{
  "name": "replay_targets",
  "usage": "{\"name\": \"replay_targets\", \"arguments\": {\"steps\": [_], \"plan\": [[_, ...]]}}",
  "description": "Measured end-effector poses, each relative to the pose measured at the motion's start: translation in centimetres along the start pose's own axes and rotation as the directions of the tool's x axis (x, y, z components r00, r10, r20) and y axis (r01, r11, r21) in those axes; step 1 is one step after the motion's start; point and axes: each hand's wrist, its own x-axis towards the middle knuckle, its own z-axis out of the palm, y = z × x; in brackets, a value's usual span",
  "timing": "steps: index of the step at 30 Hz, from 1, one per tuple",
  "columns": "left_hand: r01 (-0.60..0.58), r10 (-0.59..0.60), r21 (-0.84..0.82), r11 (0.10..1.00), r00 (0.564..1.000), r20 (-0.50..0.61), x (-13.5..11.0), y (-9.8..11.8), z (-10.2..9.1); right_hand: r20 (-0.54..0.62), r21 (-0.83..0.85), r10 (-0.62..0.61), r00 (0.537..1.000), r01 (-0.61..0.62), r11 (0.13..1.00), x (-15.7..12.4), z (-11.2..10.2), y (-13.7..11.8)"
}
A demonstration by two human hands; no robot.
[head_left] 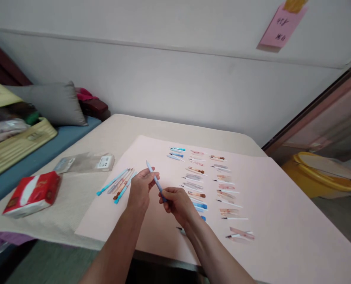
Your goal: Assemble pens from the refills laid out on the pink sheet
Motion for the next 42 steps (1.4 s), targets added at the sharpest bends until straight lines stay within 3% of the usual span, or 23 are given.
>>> {"name": "replay_targets", "arguments": {"steps": [4, 10, 14, 17, 20, 23, 29, 35, 42], "plan": [[0.02, -0.021, 0.024, 0.999, 1.0, 0.017, -0.2, 0.0, 0.0, -0.018, 0.009, -0.006, 1.0, 0.006, 1.0, 0.0, 0.1, -0.1], [0.063, -0.088, 0.183, 0.981, 0.988, 0.131, -1.0, -0.1, 0.2, 0.011, -0.026, -0.005, 1.0, 0.005, 1.0, 0.0, -0.1, -0.5], [-0.018, -0.032, 0.296, 0.955, 0.986, 0.162, 0.2, 0.4, -1.1, -0.025, -0.083, 0.078, 0.997, -0.079, 0.993, -0.1, -0.7, -1.3], [-0.033, -0.018, 0.387, 0.922, 0.992, 0.126, 1.7, 0.9, -2.7, -0.095, -0.027, 0.056, 0.994, -0.059, 0.998, 0.1, -1.4, -2.3], [0.077, -0.112, 0.308, 0.948, 0.989, 0.1, 2.8, 0.9, -3.6, -0.119, 0.03, 0.028, 0.992, -0.025, 0.999, 0.1, -1.9, -2.9], [0.152, -0.178, 0.193, 0.969, 0.976, 0.128, 3.2, 0.6, -3.5, -0.077, -0.039, -0.006, 0.997, 0.003, 0.999, -0.1, -1.9, -2.8], [0.112, -0.142, 0.155, 0.982, 0.97, 0.196, 2.0, 0.8, -2.4, -0.012, -0.247, -0.036, 0.999, 0.032, 0.969, -0.1, -0.6, -1.3], [0.091, -0.117, 0.124, 0.988, 0.968, 0.222, 1.2, 0.9, -1.9, 0.042, -0.299, -0.079, 0.996, 0.088, 0.95, 0.2, 0.2, -0.3], [0.073, -0.101, 0.112, 0.991, 0.96, 0.262, 0.8, 0.9, -1.5, 0.004, -0.3, -0.11, 0.994, 0.107, 0.948, 0.4, 0.5, -0.1]]}}
